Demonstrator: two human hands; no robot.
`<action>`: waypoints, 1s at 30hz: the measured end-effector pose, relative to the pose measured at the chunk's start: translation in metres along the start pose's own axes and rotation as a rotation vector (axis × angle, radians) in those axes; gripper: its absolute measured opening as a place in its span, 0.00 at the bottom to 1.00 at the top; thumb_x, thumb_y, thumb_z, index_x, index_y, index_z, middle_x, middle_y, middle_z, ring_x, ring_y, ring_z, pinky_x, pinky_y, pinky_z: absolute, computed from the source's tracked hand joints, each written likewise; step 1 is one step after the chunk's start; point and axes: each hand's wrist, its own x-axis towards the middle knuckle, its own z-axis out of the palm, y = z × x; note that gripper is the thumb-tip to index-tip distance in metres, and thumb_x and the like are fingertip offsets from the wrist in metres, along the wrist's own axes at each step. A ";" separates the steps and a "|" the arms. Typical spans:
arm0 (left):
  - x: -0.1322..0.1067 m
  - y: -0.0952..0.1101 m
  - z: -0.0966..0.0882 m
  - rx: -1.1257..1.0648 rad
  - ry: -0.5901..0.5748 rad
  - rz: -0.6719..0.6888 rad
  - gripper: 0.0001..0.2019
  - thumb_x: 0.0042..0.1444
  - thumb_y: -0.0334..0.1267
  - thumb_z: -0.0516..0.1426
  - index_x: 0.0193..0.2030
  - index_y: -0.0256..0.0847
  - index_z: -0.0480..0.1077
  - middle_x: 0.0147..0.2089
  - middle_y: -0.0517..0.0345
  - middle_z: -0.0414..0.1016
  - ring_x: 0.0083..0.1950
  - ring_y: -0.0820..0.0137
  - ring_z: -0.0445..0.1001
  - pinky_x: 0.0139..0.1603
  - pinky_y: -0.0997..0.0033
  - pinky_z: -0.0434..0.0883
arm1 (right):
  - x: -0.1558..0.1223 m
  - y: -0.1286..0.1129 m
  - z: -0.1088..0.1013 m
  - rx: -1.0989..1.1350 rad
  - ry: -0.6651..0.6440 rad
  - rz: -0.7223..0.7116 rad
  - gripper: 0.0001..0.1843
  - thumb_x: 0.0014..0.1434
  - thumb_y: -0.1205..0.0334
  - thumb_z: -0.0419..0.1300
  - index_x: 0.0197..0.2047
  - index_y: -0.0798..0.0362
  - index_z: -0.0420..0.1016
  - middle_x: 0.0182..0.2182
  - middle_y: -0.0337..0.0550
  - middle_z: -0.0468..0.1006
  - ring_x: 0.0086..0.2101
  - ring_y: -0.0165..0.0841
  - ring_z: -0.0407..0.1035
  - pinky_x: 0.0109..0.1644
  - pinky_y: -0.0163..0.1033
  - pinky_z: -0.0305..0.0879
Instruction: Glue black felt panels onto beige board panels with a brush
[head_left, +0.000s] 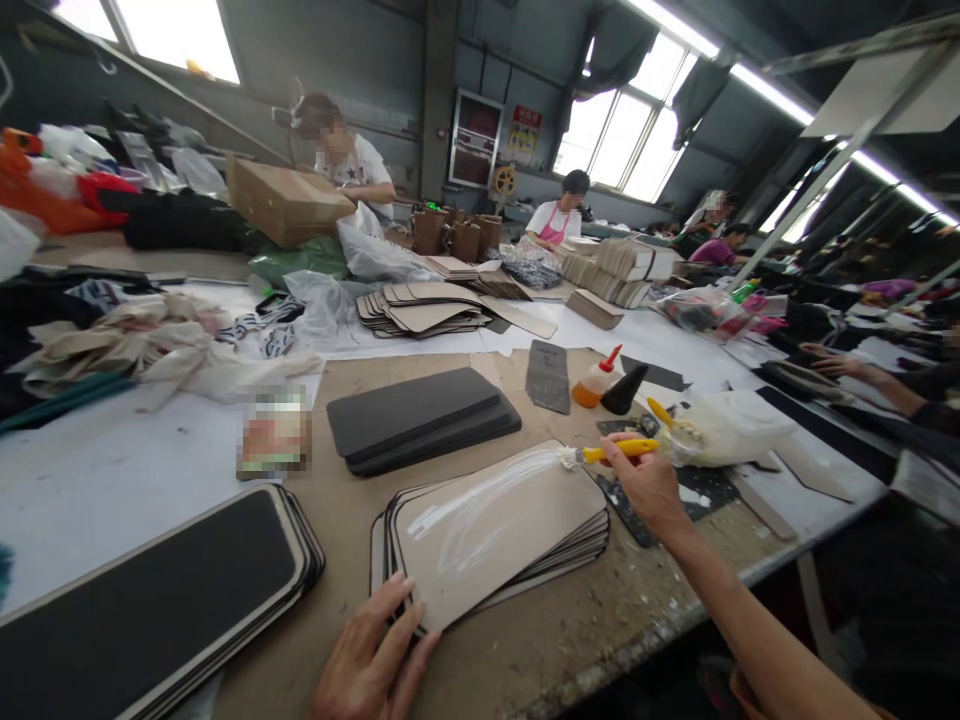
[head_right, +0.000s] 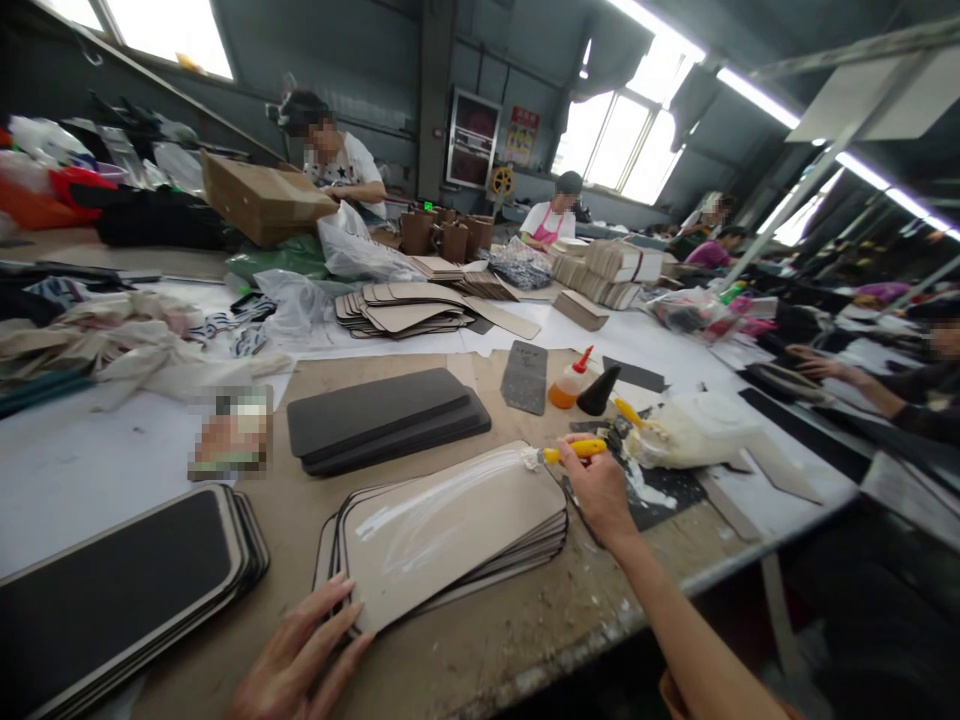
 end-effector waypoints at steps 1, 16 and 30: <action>0.000 0.001 0.000 -0.003 -0.002 -0.003 0.12 0.55 0.35 0.56 0.46 0.37 0.68 0.48 0.45 0.71 0.51 0.63 0.72 0.47 0.67 0.74 | -0.003 -0.001 -0.003 -0.049 0.012 -0.030 0.22 0.53 0.42 0.55 0.32 0.55 0.72 0.34 0.49 0.77 0.31 0.38 0.73 0.38 0.43 0.69; 0.010 0.018 -0.005 -0.064 0.064 -0.210 0.07 0.57 0.35 0.53 0.41 0.38 0.69 0.42 0.49 0.73 0.47 0.64 0.74 0.45 0.64 0.76 | -0.107 -0.108 0.054 0.171 -0.241 -0.446 0.05 0.60 0.63 0.54 0.35 0.50 0.70 0.31 0.44 0.73 0.35 0.35 0.68 0.41 0.41 0.67; 0.009 0.017 -0.007 -0.070 0.082 -0.182 0.07 0.56 0.34 0.55 0.40 0.37 0.70 0.41 0.49 0.73 0.47 0.63 0.74 0.45 0.64 0.76 | -0.135 -0.086 0.026 0.219 -0.234 -0.168 0.09 0.57 0.57 0.57 0.32 0.53 0.72 0.30 0.44 0.74 0.32 0.35 0.71 0.36 0.38 0.70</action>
